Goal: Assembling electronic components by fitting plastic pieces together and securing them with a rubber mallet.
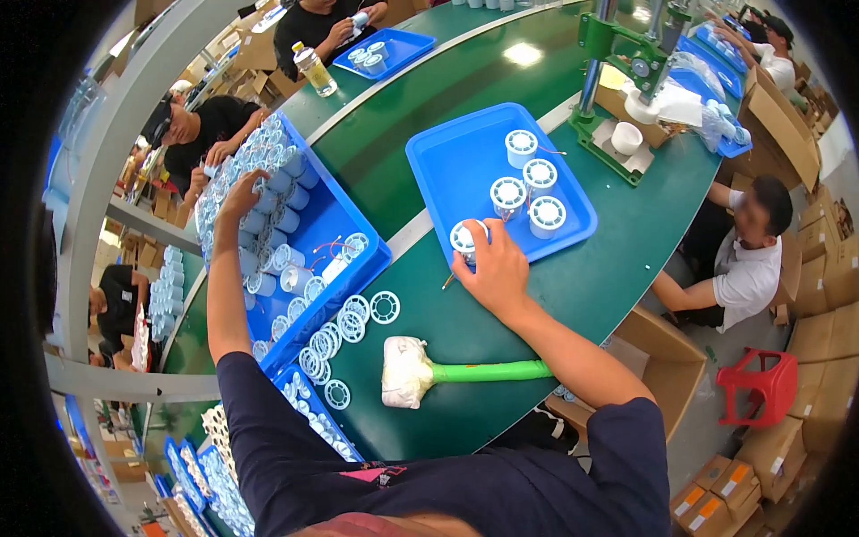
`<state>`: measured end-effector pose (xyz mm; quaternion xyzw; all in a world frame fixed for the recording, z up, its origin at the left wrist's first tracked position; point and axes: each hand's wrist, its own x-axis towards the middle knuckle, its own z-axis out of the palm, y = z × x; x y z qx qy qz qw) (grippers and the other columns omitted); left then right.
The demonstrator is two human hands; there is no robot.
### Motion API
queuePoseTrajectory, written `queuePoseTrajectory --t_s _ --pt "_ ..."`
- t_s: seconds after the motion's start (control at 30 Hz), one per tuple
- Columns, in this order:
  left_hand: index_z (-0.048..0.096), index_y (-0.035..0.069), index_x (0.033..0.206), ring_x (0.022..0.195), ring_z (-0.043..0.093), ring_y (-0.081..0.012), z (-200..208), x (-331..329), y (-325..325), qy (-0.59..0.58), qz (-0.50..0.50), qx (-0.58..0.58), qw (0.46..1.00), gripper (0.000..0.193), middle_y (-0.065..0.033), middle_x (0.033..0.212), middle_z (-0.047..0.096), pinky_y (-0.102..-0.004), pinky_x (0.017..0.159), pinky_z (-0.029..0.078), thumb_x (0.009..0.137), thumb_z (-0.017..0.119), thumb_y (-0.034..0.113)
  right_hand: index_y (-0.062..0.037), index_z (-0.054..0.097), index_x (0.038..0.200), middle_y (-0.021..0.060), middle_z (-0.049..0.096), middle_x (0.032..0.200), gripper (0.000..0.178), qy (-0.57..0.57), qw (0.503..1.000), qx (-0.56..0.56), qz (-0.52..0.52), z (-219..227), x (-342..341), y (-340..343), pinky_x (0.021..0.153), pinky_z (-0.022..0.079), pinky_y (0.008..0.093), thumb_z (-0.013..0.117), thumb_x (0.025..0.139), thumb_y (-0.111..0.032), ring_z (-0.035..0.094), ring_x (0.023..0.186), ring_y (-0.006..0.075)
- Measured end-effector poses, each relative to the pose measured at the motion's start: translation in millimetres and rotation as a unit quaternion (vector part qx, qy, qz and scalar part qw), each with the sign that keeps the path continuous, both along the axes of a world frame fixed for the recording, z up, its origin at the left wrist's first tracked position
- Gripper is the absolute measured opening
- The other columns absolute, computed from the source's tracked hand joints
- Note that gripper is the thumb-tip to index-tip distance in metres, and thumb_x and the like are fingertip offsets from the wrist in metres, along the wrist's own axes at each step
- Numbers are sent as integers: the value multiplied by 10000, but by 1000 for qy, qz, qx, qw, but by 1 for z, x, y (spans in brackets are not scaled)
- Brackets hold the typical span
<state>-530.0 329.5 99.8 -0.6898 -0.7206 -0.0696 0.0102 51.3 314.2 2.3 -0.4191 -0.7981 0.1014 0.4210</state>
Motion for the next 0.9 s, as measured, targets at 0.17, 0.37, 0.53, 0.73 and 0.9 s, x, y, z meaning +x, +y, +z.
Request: queuePoseTrajectory --t_s 0.17,0.37,0.53,0.73,0.9 --pt "653 186 1217 1180 619 -421 -2 -3 17 19 85 -56 995 526 -198 1259 638 -453 1002 510 762 611 -75 -124 575 1236 140 555 1114 465 2 1000 -2 4 -3 2 2 665 543 449 747 820 -239 654 834 348" --pt "618 253 1313 1187 623 -406 0 -27 21 36 174 -95 980 581 -207 1252 577 -456 1012 514 795 715 9 -125 560 1242 137 549 1103 479 8 1000 21 5 -1 -1 3 650 539 448 751 821 -250 651 821 337" --pt "604 239 1305 1221 605 -412 -5 -19 27 55 167 -83 981 599 -198 1294 561 -460 1017 513 779 720 -23 -129 556 1248 127 549 1095 489 0 1000 -7 6 -2 2 1 650 544 440 750 819 -257 652 827 326" --pt "644 238 1250 1213 601 -442 -11 -20 16 16 191 -56 980 576 -250 1248 582 -469 1012 511 757 760 -37 -149 570 1250 119 565 1097 483 7 1000 -9 8 -3 0 -2 657 544 448 751 820 -271 660 833 333" --pt "677 225 1211 1098 642 -464 -11 7 7 52 148 24 987 522 -272 1141 627 -504 954 524 799 652 -94 -135 563 1253 126 551 1081 494 9 1000 2 6 -10 5 -2 650 547 444 749 818 -276 657 842 326"
